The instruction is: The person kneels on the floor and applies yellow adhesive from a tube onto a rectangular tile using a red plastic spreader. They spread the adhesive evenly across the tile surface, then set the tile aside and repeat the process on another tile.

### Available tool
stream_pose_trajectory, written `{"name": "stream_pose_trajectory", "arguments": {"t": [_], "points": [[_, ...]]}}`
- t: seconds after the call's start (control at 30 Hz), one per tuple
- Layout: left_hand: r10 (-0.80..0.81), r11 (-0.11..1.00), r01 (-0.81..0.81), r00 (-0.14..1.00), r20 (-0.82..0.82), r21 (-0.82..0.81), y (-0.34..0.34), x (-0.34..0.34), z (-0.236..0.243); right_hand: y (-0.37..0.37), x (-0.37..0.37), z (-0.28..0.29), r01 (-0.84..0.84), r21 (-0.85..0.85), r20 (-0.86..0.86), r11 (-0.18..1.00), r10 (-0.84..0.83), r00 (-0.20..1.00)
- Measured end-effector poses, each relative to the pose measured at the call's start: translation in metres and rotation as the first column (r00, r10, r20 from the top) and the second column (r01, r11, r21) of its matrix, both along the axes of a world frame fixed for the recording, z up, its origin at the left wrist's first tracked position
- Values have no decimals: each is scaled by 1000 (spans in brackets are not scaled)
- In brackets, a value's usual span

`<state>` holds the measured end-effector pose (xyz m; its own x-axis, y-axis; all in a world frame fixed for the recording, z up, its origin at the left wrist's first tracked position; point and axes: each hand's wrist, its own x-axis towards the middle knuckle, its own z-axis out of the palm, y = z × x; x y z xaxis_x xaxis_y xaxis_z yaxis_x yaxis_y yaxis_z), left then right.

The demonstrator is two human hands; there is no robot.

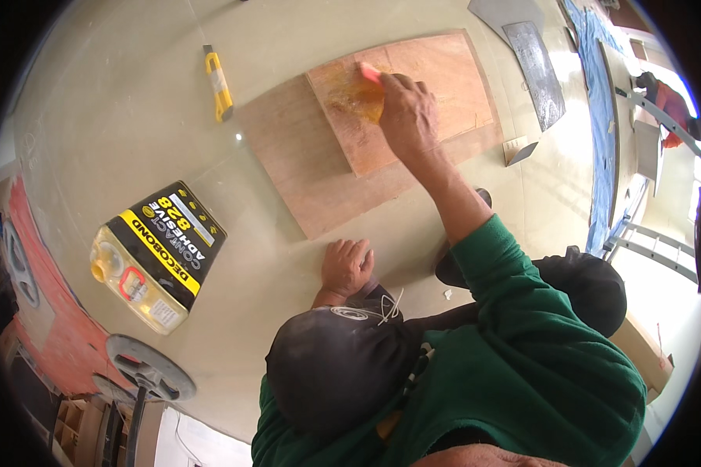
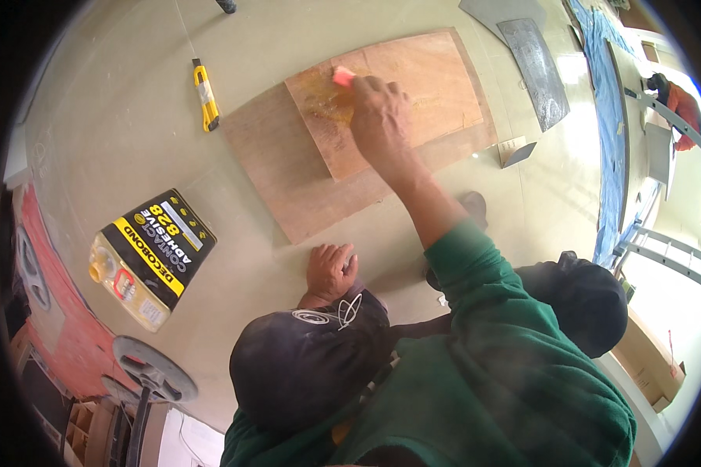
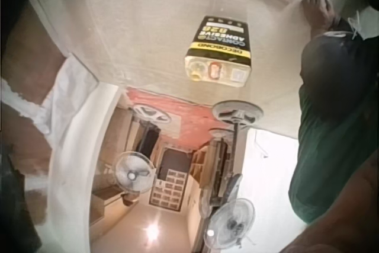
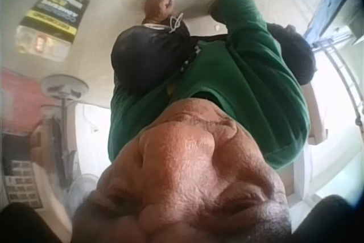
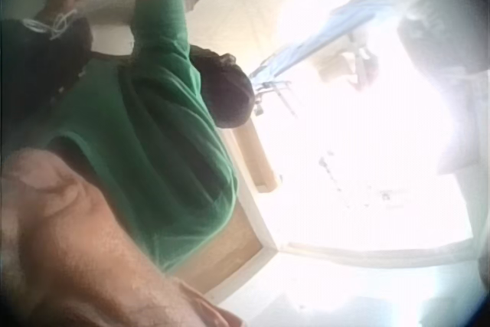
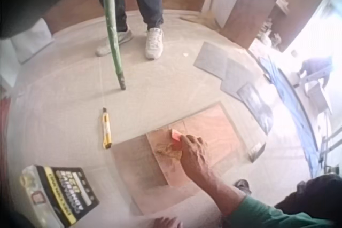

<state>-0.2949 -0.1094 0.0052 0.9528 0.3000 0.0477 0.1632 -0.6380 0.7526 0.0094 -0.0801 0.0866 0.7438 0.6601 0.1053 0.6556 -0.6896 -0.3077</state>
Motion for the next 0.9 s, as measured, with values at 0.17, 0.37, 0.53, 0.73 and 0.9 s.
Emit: {"name": "stream_pose_trajectory", "arguments": {"t": [0.17,0.37,0.53,0.73,0.9], "points": [[-26,1000,26,999,-45,-9,1,-2,-2,29,-20,9,103,-166,-111,981,-122,986],[-20,1000,20,1000,8,-14,1,4,3,65,-43,-22,-204,-310,-26,929,206,978],[-6,1000,6,1000,-3,-14,-1,2,0,56,-63,-4,-201,17,-86,979,202,976],[-9,1000,8,999,-36,-26,1,1,5,40,-26,-17,-68,72,37,995,66,997],[-8,1000,8,1000,-3,-18,-1,3,0,47,-39,-20,-377,-6,51,926,377,925]]}}
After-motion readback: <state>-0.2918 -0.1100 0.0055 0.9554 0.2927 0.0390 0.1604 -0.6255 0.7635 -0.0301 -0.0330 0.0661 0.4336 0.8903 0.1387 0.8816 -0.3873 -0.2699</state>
